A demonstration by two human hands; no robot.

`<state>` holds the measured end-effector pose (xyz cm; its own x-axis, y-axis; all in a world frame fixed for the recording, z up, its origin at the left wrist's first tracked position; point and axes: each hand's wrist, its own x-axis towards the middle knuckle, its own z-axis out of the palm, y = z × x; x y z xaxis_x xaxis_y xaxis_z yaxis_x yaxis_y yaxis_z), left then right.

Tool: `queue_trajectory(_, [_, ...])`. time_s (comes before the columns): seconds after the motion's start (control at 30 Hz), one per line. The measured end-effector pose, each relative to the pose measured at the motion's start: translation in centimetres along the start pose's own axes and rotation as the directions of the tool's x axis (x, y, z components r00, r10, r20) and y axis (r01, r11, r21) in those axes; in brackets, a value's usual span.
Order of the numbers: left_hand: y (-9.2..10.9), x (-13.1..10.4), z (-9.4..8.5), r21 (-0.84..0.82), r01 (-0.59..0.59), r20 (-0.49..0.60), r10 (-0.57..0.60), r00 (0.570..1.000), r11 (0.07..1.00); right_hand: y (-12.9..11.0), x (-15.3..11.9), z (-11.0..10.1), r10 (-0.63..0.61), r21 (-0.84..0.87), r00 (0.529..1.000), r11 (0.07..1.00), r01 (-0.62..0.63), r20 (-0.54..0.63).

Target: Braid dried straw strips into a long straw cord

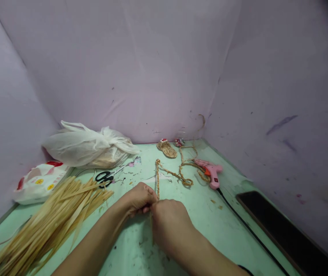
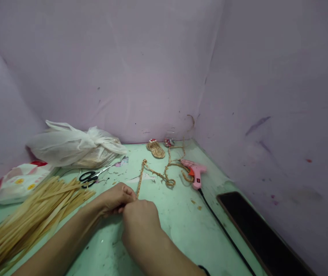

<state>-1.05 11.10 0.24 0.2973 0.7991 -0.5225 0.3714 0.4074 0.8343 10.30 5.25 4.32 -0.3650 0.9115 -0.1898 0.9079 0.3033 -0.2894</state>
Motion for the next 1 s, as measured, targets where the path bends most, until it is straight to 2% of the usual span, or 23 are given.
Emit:
queue_trajectory(0.1, [0.2,-0.2,-0.3,-0.024,-0.031,0.034,0.032,0.999,0.999,2.4,0.6,-1.1,-0.043,0.234,0.999,0.971,0.039,0.012])
queue_trajectory(0.13, [0.2,-0.2,-0.4,-0.029,-0.042,0.047,0.043,0.998,0.999,3.4,1.1,-1.3,-0.013,0.341,1.0,0.94,0.017,-0.015])
queue_trajectory(0.2, [0.3,-0.3,-0.5,-0.034,-0.051,0.075,0.053,0.996,0.998,5.0,2.1,-1.4,0.124,0.533,0.984,0.845,-0.038,-0.127])
queue_trajectory(0.23, [0.3,-0.3,-0.5,-0.037,-0.049,0.086,0.052,0.995,0.998,5.5,2.5,-1.2,0.176,0.614,0.977,0.786,-0.068,-0.118])
queue_trajectory(0.3, [0.2,-0.2,-0.5,-0.043,-0.044,0.093,0.048,0.994,0.998,5.8,3.2,-0.6,0.192,0.761,0.979,0.625,-0.175,0.067])
queue_trajectory(0.37, [0.1,-0.2,-0.5,-0.054,-0.058,0.091,0.063,0.994,0.997,5.5,3.4,0.2,0.091,0.844,0.958,0.457,-0.282,0.271])
queue_trajectory(0.43, [0.0,-0.1,-0.4,-0.058,-0.076,0.097,0.082,0.992,0.995,5.1,3.5,0.9,-0.004,0.885,0.944,0.349,-0.307,0.329])
queue_trajectory(0.5, [0.0,0.0,-0.4,-0.043,-0.085,0.103,0.089,0.991,0.995,4.9,3.5,1.3,-0.025,0.9,0.951,0.332,-0.284,0.309])
queue_trajectory(0.63, [-0.2,0.0,-0.5,0.108,-0.132,0.107,0.121,0.987,0.985,4.9,3.7,1.7,0.08,0.825,0.957,0.491,-0.28,0.277])
queue_trajectory(0.7, [-0.3,0.0,-0.5,0.24,-0.178,0.099,0.158,0.983,0.954,4.8,3.9,1.8,0.128,0.805,0.957,0.518,-0.288,0.26])
queue_trajectory(0.83, [-0.1,-0.2,-0.4,0.516,-0.175,0.005,0.202,0.979,0.838,4.5,4.1,2.3,0.167,0.853,0.962,0.448,-0.268,0.215])
queue_trajectory(0.93, [0.8,-1.4,-0.1,0.725,-0.05,-0.143,0.221,0.965,0.687,4.5,4.3,3.0,0.193,0.877,0.962,0.404,-0.259,0.195])
queue_trajectory(1.0, [1.5,-2.7,0.5,0.809,0.043,-0.221,0.236,0.946,0.587,4.5,4.5,3.4,0.185,0.902,0.957,0.334,-0.275,0.223])
